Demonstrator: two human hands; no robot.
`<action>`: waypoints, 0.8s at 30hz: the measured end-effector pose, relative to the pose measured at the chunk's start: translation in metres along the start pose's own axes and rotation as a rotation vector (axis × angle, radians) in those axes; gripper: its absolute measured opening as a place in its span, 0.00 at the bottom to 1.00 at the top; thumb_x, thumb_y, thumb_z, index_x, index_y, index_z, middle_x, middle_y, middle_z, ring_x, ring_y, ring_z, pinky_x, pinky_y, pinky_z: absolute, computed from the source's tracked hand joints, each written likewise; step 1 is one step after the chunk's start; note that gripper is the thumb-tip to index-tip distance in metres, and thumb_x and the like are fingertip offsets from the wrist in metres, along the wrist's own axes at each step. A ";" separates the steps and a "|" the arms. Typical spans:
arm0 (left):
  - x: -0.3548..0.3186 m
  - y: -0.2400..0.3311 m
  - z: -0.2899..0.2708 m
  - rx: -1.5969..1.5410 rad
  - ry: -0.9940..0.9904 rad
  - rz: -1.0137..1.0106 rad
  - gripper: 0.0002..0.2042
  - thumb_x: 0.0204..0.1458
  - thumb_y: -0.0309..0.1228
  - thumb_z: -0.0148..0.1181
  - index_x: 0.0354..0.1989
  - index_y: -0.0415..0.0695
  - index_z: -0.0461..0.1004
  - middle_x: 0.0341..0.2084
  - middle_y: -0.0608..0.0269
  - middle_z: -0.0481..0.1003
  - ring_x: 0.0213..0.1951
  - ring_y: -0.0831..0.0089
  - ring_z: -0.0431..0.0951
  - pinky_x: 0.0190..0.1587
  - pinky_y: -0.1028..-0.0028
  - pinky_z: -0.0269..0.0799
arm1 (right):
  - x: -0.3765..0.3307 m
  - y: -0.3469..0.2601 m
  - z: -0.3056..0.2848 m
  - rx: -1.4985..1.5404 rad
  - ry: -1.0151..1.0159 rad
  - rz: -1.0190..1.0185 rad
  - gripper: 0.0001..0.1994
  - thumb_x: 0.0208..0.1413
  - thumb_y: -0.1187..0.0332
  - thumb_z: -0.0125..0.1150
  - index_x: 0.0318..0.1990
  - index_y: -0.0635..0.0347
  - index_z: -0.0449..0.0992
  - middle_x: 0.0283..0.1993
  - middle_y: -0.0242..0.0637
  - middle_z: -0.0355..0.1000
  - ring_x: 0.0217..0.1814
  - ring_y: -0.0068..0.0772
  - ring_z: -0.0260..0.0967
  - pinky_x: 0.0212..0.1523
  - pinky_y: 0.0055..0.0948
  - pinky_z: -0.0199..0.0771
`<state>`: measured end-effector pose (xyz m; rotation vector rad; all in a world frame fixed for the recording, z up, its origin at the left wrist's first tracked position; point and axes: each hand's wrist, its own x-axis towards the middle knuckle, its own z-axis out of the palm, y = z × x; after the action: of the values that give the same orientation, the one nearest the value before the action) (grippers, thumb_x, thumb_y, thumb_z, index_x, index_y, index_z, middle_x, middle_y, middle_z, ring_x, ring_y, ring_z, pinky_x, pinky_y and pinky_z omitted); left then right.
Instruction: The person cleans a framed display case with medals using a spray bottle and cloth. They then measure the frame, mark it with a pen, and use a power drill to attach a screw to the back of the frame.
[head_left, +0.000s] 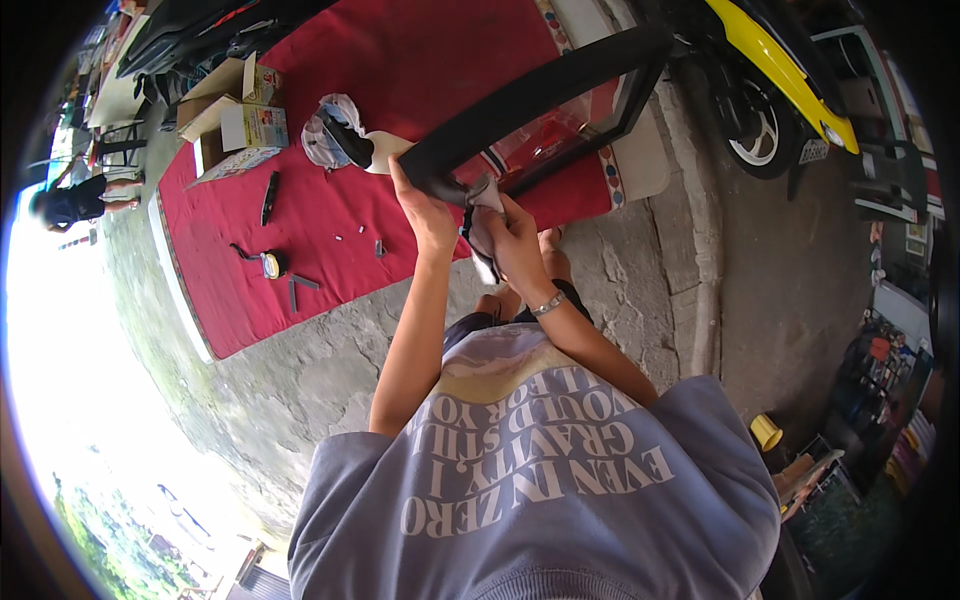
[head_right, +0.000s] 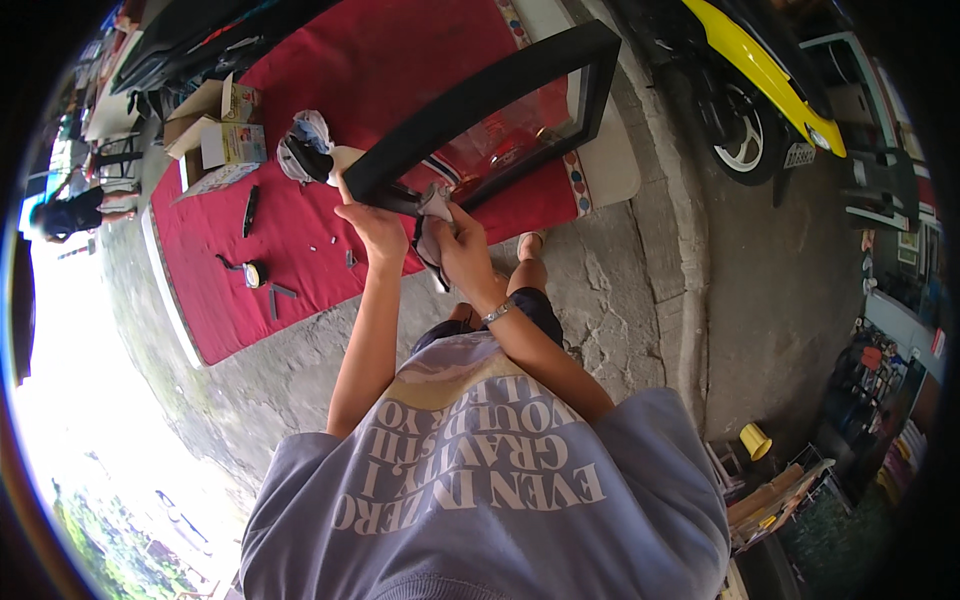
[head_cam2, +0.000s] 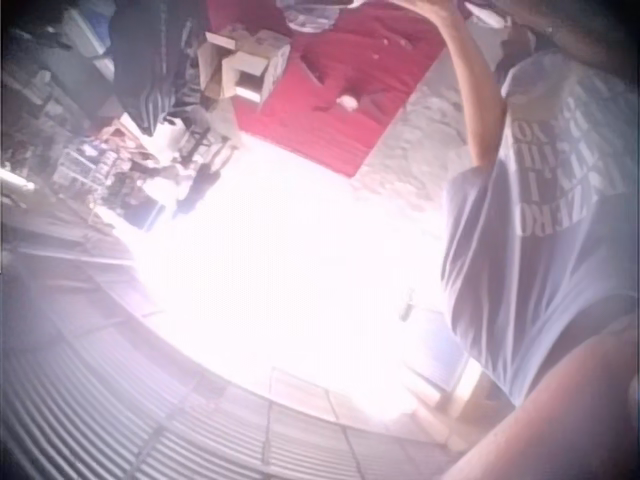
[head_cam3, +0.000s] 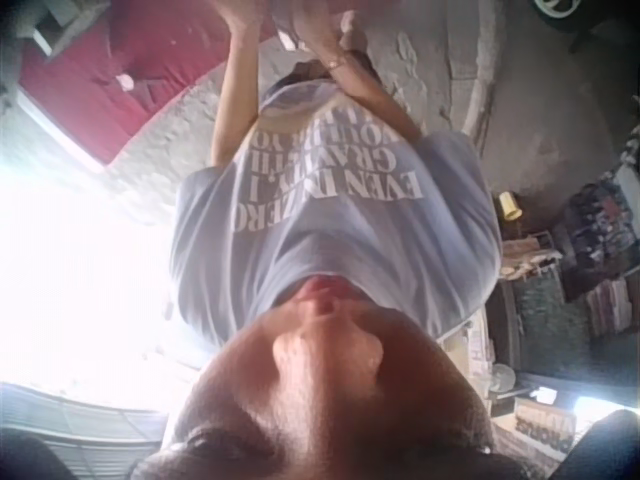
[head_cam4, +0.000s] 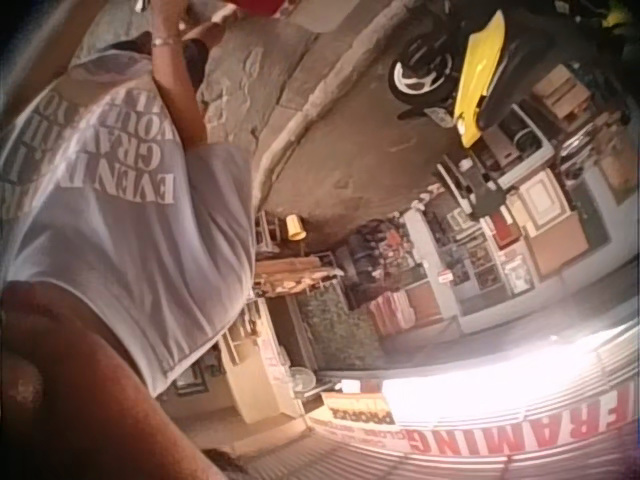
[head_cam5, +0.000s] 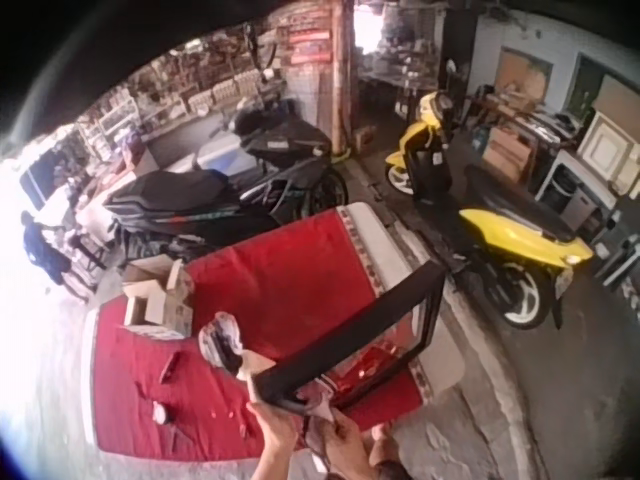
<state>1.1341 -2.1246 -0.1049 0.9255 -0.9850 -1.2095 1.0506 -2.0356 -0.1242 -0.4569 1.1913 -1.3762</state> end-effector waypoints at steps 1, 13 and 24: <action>0.002 0.008 0.002 0.068 0.045 -0.039 0.32 0.64 0.56 0.43 0.61 0.37 0.61 0.44 0.59 0.71 0.44 0.75 0.70 0.48 0.75 0.66 | -0.006 -0.017 0.012 0.145 0.005 0.011 0.09 0.66 0.72 0.52 0.49 0.64 0.75 0.36 0.25 0.74 0.32 0.12 0.68 0.32 0.15 0.67; -0.005 0.032 0.000 0.111 -0.107 -0.002 0.21 0.61 0.43 0.55 0.50 0.35 0.70 0.44 0.57 0.76 0.45 0.72 0.74 0.54 0.72 0.67 | 0.007 -0.122 -0.021 0.991 0.178 0.030 0.12 0.65 0.59 0.52 0.46 0.54 0.77 0.44 0.31 0.78 0.48 0.32 0.76 0.51 0.34 0.76; -0.007 0.039 0.003 0.130 -0.195 0.025 0.19 0.63 0.42 0.53 0.51 0.37 0.69 0.43 0.61 0.75 0.47 0.76 0.72 0.55 0.75 0.64 | 0.084 -0.136 -0.109 -0.924 0.746 -1.088 0.12 0.56 0.78 0.53 0.47 0.64 0.75 0.36 0.44 0.68 0.34 0.48 0.70 0.33 0.39 0.70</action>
<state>1.1430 -2.1128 -0.0678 0.9051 -1.2397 -1.2429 0.8728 -2.1009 -0.0846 -1.4855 2.4073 -1.8933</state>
